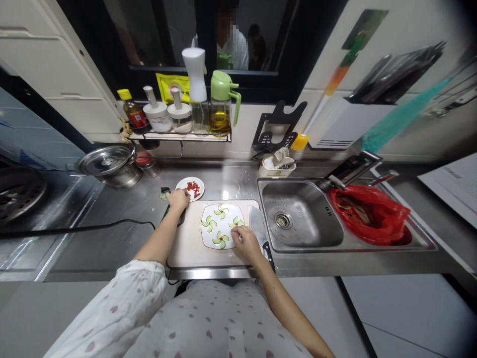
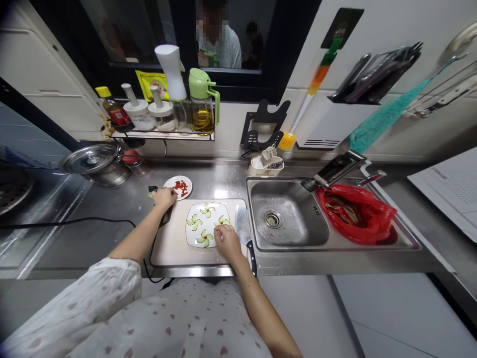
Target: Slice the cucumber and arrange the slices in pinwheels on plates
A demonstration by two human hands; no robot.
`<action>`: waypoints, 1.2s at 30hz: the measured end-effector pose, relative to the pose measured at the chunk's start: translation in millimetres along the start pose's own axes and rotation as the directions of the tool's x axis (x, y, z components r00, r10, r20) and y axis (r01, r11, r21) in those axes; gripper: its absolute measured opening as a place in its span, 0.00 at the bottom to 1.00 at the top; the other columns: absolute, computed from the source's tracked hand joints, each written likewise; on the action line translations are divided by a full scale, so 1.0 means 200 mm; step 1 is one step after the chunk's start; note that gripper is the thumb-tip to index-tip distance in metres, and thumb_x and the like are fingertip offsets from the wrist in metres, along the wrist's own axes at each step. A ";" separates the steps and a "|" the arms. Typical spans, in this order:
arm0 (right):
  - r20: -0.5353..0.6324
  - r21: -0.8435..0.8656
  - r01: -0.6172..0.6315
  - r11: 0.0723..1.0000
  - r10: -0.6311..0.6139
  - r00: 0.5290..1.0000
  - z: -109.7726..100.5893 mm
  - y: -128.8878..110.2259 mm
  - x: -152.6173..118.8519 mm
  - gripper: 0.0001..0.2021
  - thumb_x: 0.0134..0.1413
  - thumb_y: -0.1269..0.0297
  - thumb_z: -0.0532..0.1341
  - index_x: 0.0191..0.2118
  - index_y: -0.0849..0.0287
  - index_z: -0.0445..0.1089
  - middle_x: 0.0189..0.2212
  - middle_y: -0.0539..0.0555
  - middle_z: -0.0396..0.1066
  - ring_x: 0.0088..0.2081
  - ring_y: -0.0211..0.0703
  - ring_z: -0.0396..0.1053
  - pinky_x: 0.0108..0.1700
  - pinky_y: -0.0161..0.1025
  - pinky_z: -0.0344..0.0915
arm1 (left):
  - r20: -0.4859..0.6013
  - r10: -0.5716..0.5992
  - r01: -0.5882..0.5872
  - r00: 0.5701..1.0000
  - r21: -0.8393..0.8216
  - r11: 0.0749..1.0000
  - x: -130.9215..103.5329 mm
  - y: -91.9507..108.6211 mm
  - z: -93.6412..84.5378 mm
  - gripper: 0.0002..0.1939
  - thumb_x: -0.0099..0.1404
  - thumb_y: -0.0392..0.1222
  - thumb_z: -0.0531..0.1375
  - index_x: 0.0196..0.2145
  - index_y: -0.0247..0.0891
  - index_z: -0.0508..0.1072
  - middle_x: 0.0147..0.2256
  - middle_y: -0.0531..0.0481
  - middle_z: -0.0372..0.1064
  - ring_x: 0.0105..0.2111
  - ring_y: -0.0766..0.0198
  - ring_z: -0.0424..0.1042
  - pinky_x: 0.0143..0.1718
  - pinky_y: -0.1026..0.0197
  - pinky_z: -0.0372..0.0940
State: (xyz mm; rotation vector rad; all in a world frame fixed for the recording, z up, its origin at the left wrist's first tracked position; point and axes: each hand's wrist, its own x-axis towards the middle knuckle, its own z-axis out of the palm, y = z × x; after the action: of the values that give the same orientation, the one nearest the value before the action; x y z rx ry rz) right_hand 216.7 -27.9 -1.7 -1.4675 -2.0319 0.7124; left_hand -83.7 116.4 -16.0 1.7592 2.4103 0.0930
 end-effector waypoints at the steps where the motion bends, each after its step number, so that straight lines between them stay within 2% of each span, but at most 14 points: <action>1: 0.000 -0.001 0.000 1.000 0.000 1.000 0.00 0.00 0.00 0.08 0.59 0.68 0.54 0.34 0.56 0.70 0.30 0.52 0.69 0.36 0.43 0.65 0.43 0.37 0.60 | 0.000 0.002 -0.002 1.000 0.007 1.000 0.00 0.00 0.00 0.16 0.61 0.44 0.53 0.40 0.39 0.78 0.45 0.36 0.74 0.46 0.46 0.69 0.47 0.48 0.52; 5: 0.002 0.011 -0.010 1.000 0.010 1.000 0.00 0.00 0.00 0.08 0.60 0.68 0.54 0.34 0.56 0.70 0.29 0.52 0.69 0.36 0.43 0.65 0.42 0.37 0.60 | 0.003 -0.033 0.033 0.999 -0.049 0.998 0.02 -0.02 0.00 0.16 0.63 0.45 0.52 0.40 0.40 0.78 0.44 0.37 0.75 0.46 0.47 0.70 0.47 0.49 0.54; 9: 0.004 0.020 -0.016 1.000 0.016 1.000 -0.01 -0.01 -0.01 0.09 0.60 0.67 0.53 0.33 0.57 0.70 0.30 0.52 0.69 0.35 0.43 0.65 0.42 0.37 0.60 | 0.027 -0.118 0.121 0.993 -0.264 0.957 0.05 -0.05 0.00 0.14 0.63 0.46 0.54 0.38 0.43 0.78 0.40 0.42 0.77 0.45 0.49 0.72 0.45 0.51 0.57; 15: 0.003 0.026 -0.017 1.000 0.017 1.000 0.00 -0.01 0.00 0.08 0.60 0.68 0.54 0.34 0.57 0.70 0.30 0.52 0.69 0.36 0.43 0.65 0.41 0.37 0.60 | 0.073 -0.159 0.172 0.985 -0.554 0.814 0.05 -0.08 0.01 0.11 0.60 0.46 0.57 0.34 0.40 0.77 0.29 0.48 0.77 0.35 0.59 0.74 0.39 0.60 0.61; 19: 0.003 0.029 0.006 1.000 -0.007 1.000 0.01 -0.02 0.02 0.08 0.60 0.68 0.54 0.33 0.56 0.70 0.30 0.53 0.70 0.36 0.43 0.65 0.40 0.38 0.60 | 0.043 -0.126 0.117 0.991 -0.737 0.666 -0.01 -0.07 0.01 0.11 0.58 0.46 0.59 0.31 0.36 0.76 0.28 0.50 0.76 0.33 0.61 0.73 0.37 0.62 0.63; 26: 0.011 0.032 0.021 0.999 -0.021 1.000 0.02 -0.03 0.02 0.09 0.60 0.67 0.54 0.33 0.56 0.70 0.30 0.52 0.69 0.36 0.43 0.65 0.40 0.38 0.60 | 0.038 -0.050 0.058 0.998 -0.874 0.483 -0.16 -0.04 0.00 0.17 0.57 0.52 0.62 0.33 0.34 0.76 0.36 0.45 0.77 0.39 0.60 0.73 0.41 0.61 0.65; 30: 0.022 0.030 0.025 0.999 -0.025 0.999 0.02 -0.03 0.03 0.08 0.60 0.67 0.54 0.33 0.56 0.70 0.30 0.52 0.69 0.36 0.43 0.65 0.40 0.38 0.60 | 0.070 0.027 0.050 0.997 -0.894 0.446 -0.32 -0.01 0.03 0.18 0.55 0.54 0.62 0.32 0.35 0.76 0.34 0.46 0.76 0.36 0.61 0.72 0.41 0.61 0.65; 32: 0.033 0.027 0.025 0.999 -0.025 0.999 0.03 -0.04 0.04 0.08 0.59 0.68 0.54 0.33 0.56 0.70 0.30 0.52 0.69 0.36 0.43 0.64 0.40 0.38 0.60 | 0.062 0.104 0.009 0.993 -0.892 0.453 -0.41 0.01 0.06 0.16 0.56 0.53 0.61 0.31 0.35 0.76 0.33 0.47 0.76 0.33 0.62 0.71 0.39 0.61 0.64; 36: 0.046 0.025 0.050 0.998 -0.051 0.998 0.03 -0.07 0.06 0.08 0.60 0.68 0.55 0.33 0.56 0.70 0.30 0.52 0.69 0.36 0.43 0.64 0.41 0.38 0.60 | 0.071 0.217 -0.065 0.974 -0.826 0.560 -0.58 0.05 0.09 0.15 0.58 0.51 0.58 0.32 0.37 0.76 0.31 0.48 0.75 0.29 0.63 0.69 0.34 0.61 0.63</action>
State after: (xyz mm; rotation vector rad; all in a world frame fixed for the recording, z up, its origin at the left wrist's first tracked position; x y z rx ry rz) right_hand 199.3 -20.0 4.0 -1.3933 -2.0814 0.7539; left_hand -37.4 8.7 -21.5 1.3829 1.6164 0.9021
